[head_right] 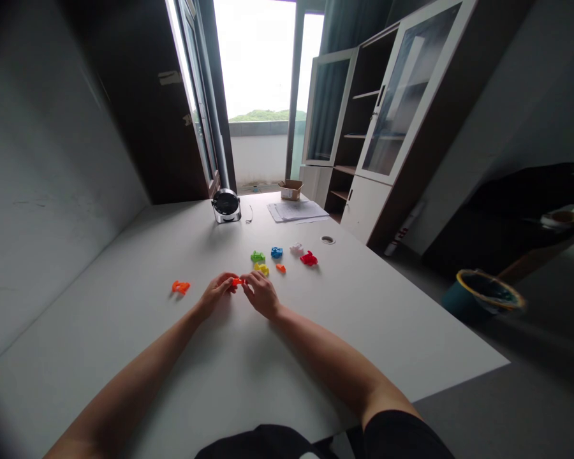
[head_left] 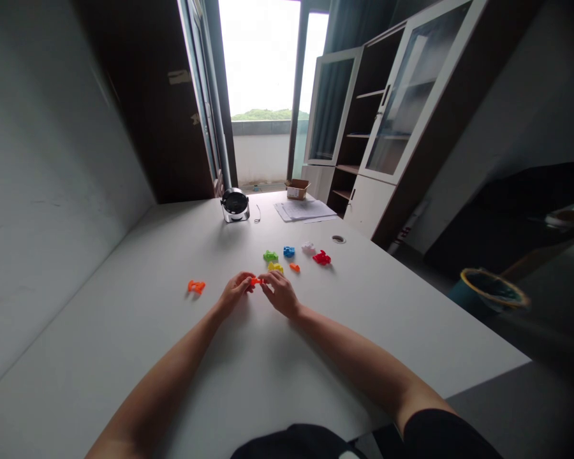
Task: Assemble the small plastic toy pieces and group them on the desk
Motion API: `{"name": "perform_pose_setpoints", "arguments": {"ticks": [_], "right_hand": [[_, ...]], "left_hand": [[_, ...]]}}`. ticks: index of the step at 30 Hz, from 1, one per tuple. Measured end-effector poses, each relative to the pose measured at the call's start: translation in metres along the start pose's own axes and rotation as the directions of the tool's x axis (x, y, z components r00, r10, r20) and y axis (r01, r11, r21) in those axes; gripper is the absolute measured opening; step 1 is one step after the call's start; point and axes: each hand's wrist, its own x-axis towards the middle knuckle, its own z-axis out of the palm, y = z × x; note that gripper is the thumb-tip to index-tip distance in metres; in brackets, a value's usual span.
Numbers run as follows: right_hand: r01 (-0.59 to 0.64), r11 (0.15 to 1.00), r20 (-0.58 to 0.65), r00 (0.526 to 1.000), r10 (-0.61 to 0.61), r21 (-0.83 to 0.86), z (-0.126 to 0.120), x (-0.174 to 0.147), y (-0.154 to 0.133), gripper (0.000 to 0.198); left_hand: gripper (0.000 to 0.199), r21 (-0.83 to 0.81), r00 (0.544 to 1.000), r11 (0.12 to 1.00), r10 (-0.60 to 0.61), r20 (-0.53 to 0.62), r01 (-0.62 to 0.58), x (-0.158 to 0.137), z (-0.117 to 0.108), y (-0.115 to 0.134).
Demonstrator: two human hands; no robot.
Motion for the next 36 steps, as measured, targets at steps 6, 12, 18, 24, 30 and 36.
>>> {"name": "perform_pose_setpoints", "arguments": {"ticks": [6,12,18,24,30,36], "right_hand": [[-0.046,0.999,-0.016,0.999,0.047,0.024,-0.001,0.000,0.002,0.011],[-0.051,0.997,-0.033,0.998,0.052,0.050,0.000,0.000,0.003,0.010],[-0.042,0.998,-0.020,0.999,0.042,0.039,0.000,0.000,0.004,0.018],[0.033,0.998,0.060,0.998,-0.031,-0.046,-0.006,0.001,0.006,0.016],[0.084,0.982,0.121,0.991,-0.065,-0.166,-0.016,0.006,0.010,0.012],[-0.193,0.932,-0.060,0.981,0.183,-0.306,-0.040,0.018,0.044,0.007]], "left_hand": [[0.037,-0.069,0.997,0.997,0.031,0.068,-0.026,0.001,-0.001,-0.006],[0.033,-0.057,0.997,0.998,0.040,0.062,-0.036,0.000,0.001,-0.002],[0.029,0.006,0.996,1.000,0.030,0.080,-0.030,0.000,0.000,0.003],[0.027,0.054,0.999,0.998,0.019,0.051,-0.022,0.001,-0.002,0.001],[0.034,0.113,0.999,0.994,0.009,0.034,-0.013,0.001,-0.002,0.001],[0.028,0.209,0.997,0.978,0.030,-0.070,-0.015,0.007,-0.012,-0.010]]}}
